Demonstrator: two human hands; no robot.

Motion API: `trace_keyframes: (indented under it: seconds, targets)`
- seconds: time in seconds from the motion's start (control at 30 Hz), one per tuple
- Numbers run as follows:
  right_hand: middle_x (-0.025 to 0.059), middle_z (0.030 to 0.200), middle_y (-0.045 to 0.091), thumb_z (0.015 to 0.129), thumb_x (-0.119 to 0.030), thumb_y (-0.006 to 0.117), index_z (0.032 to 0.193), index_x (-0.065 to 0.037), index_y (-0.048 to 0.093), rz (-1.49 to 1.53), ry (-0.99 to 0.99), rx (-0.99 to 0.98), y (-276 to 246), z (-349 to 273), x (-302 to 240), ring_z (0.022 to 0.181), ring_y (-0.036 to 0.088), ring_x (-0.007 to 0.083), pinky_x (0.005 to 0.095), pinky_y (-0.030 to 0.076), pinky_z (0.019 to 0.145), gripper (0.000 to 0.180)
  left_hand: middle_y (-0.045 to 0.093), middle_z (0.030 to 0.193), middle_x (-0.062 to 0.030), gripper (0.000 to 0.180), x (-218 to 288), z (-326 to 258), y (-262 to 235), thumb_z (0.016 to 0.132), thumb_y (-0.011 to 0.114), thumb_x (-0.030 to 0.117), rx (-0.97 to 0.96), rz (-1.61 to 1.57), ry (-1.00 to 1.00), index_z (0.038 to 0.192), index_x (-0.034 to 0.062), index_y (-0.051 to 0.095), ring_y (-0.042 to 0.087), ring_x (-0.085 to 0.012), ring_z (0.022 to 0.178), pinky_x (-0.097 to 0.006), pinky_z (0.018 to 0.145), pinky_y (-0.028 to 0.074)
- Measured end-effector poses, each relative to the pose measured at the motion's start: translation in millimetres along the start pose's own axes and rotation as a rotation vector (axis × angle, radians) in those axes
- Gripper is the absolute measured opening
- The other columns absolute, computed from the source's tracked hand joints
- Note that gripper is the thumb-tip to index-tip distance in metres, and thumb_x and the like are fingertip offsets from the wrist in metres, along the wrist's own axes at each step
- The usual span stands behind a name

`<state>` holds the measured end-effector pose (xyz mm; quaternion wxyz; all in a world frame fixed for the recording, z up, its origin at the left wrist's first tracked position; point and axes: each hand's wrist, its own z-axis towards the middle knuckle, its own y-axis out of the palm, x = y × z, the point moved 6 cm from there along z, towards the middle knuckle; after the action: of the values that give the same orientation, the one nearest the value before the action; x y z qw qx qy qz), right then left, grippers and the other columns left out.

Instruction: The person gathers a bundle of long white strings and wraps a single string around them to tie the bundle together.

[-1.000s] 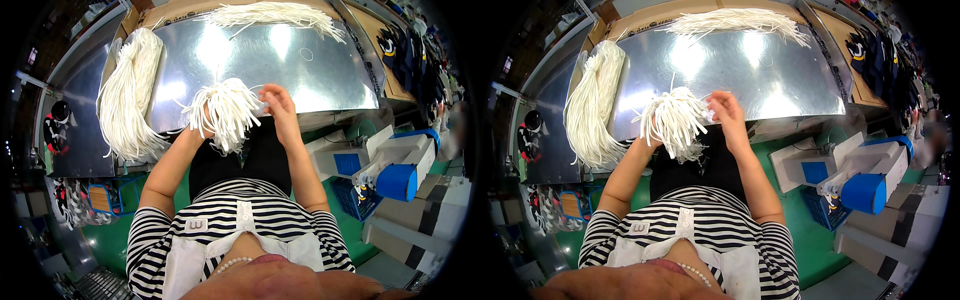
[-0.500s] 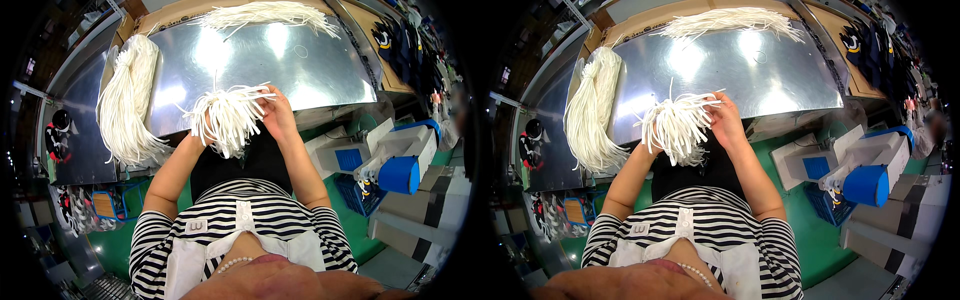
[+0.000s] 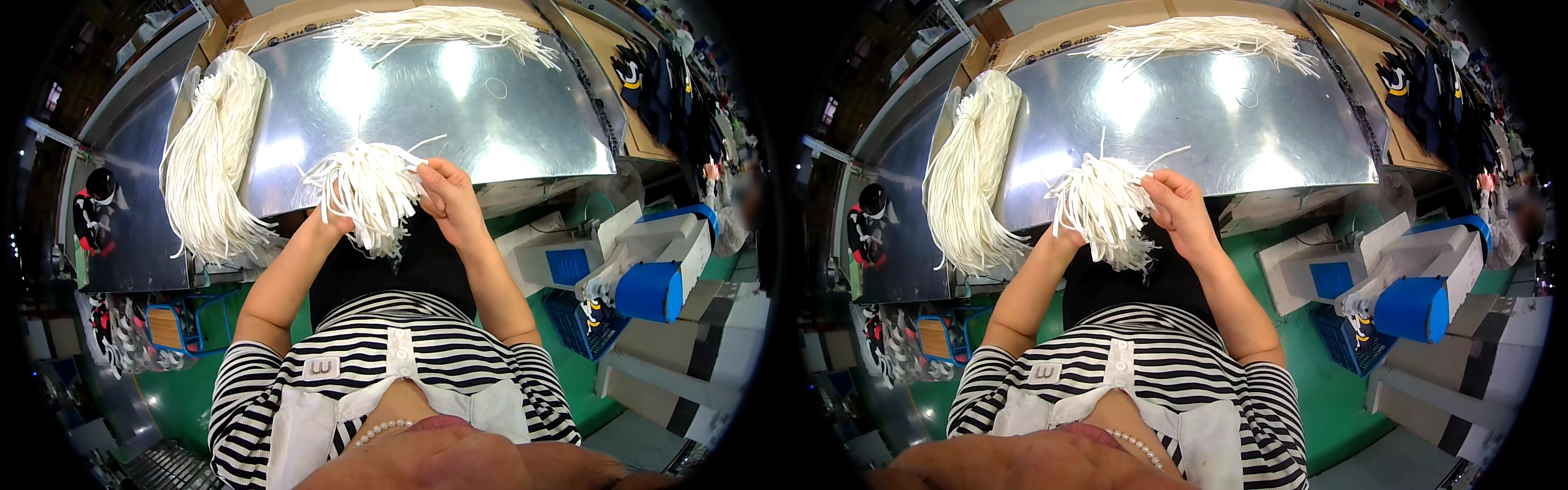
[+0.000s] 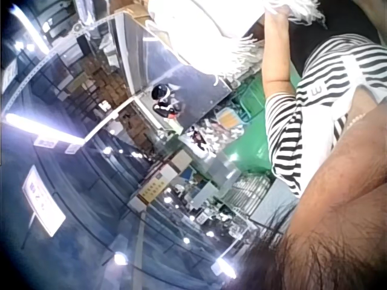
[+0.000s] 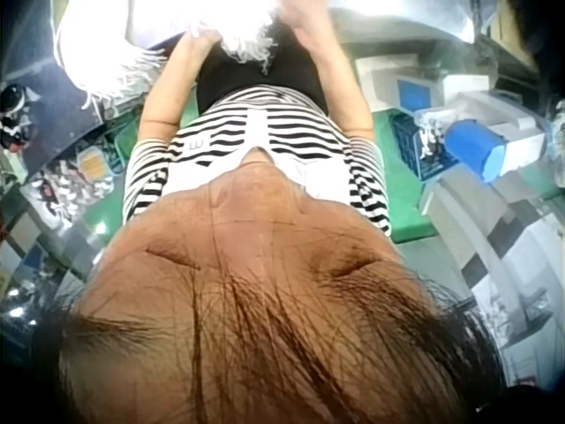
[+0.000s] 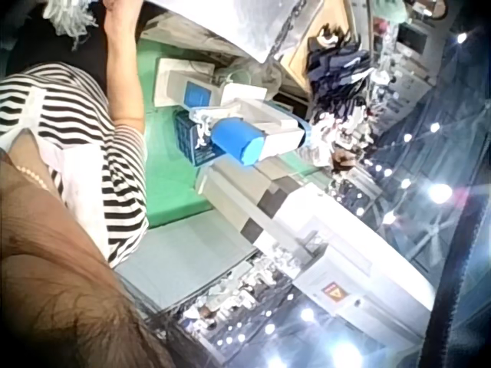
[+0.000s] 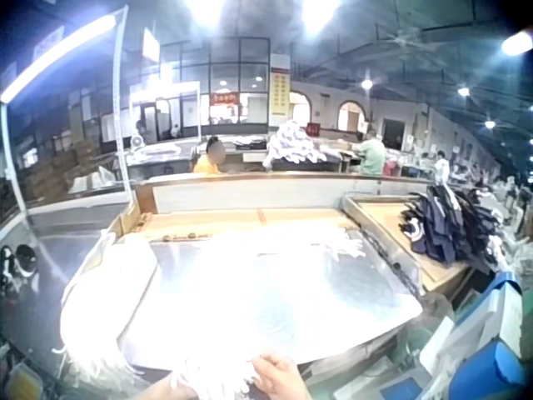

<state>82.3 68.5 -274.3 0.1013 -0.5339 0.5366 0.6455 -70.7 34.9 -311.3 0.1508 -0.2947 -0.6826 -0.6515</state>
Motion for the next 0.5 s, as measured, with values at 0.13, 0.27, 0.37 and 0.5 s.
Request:
trace_keyframes:
  seconds: [0.13,0.27,0.37,0.5]
  targets:
    - [-0.0013,0.075,0.056,0.094,-0.015,0.053,0.093,-0.008,0.059,-0.078,-0.183,0.084,-13,8,-11,0.064,0.048,0.0052,0.0185,0.033,0.054,0.009,0.065,0.11,-0.0155,0.038,9,-3,23,0.094,0.053,0.028,-0.169,-0.186,-0.039,0.118,-0.0007,0.056,0.065,-0.0265,0.096,-0.039,0.08,0.057]
    - [0.0019,0.083,0.058,0.095,-0.015,0.05,0.091,-0.007,0.056,0.035,-0.262,0.163,-19,12,-18,0.069,0.048,0.0066,0.02,0.034,0.057,0.011,0.064,0.111,-0.0155,0.04,6,-14,16,0.092,0.056,0.026,0.003,-0.059,0.001,0.122,-0.0013,0.054,0.066,-0.0265,0.096,-0.039,0.08,0.057]
    - [0.0033,0.084,0.058,0.094,-0.014,0.049,0.089,-0.007,0.054,0.14,-0.241,0.11,-18,17,-19,0.066,0.045,0.0074,0.0213,0.034,0.055,0.011,0.063,0.114,-0.0157,0.041,-3,-13,16,0.092,0.056,0.023,-0.127,-0.204,-0.055,0.125,-0.0015,0.053,0.065,-0.0266,0.099,-0.039,0.081,0.057]
    - [0.0028,0.079,0.057,0.094,-0.014,0.053,0.089,-0.008,0.052,0.175,-0.238,0.115,-20,19,-28,0.056,0.041,0.0069,0.0211,0.031,0.049,0.008,0.062,0.116,-0.016,0.039,0,-17,22,0.093,0.054,0.022,-0.195,-0.136,-0.079,0.125,-0.0008,0.053,0.063,-0.027,0.104,-0.04,0.086,0.055]
